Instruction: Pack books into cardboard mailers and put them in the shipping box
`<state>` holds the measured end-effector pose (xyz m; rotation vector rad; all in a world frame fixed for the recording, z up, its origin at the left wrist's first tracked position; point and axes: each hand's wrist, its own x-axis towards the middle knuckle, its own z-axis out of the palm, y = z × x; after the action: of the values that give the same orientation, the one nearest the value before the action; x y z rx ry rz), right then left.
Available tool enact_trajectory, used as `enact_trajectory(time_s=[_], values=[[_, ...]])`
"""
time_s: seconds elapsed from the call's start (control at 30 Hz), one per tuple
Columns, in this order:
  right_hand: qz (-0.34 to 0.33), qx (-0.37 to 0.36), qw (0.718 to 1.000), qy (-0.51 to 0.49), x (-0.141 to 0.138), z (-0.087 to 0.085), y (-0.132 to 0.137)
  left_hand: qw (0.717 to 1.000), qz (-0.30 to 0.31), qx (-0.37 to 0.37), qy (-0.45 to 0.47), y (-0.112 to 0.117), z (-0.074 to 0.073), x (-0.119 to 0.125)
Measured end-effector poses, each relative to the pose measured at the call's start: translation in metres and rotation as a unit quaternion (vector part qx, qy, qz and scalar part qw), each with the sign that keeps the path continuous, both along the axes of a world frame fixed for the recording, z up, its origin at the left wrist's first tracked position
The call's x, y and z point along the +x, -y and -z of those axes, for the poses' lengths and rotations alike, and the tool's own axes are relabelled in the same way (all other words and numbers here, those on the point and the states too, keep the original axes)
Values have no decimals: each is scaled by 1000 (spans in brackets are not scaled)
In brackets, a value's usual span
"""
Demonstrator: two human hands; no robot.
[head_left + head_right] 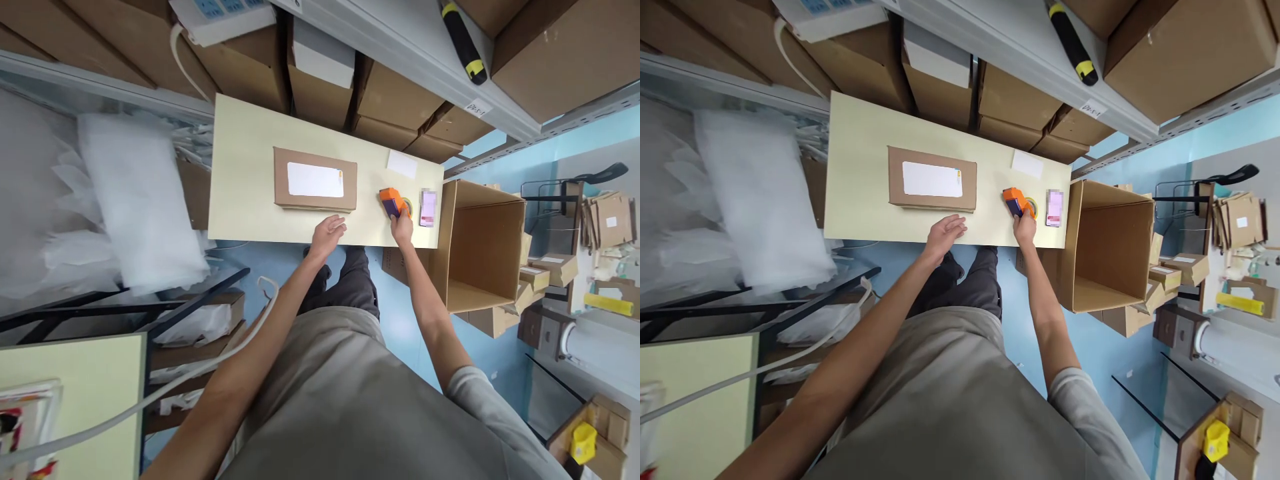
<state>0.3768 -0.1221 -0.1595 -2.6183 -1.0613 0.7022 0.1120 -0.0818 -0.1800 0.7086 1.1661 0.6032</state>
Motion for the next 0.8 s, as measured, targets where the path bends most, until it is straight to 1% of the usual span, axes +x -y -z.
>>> enact_trajectory(time_s=[0.03, 0.07, 0.13, 0.2, 0.27, 0.37, 0.47, 0.57, 0.67, 0.8], values=[[22, 50, 997, -57, -3, -3, 5, 999, 23, 19, 12, 4, -4, 8], [45, 107, 985, -127, -7, -6, 10, 998, 43, 42, 25, 8, -9, 17], [83, 203, 936, -274, -16, -14, 19, 993, 65, 93, 43, 11, -18, 36], [95, 236, 892, -374, -27, -22, 24, 987, 66, 142, 38, 10, -27, 51], [104, 239, 866, -427, -34, -30, 23, 980, 59, 187, 18, 5, -35, 62], [108, 235, 845, -469, -35, -40, 15, 972, 53, 227, -13, -6, -43, 68], [87, 221, 838, -491, -29, -47, 3, 973, 43, 226, -34, -15, -51, 72], [52, 199, 835, -510, -18, -51, -7, 978, 40, 197, -51, -21, -59, 79], [43, 163, 828, -535, -7, -46, -17, 982, 46, 163, -85, -24, -66, 89], [58, 107, 809, -576, 10, -28, -29, 980, 63, 137, -130, -25, -70, 103]])
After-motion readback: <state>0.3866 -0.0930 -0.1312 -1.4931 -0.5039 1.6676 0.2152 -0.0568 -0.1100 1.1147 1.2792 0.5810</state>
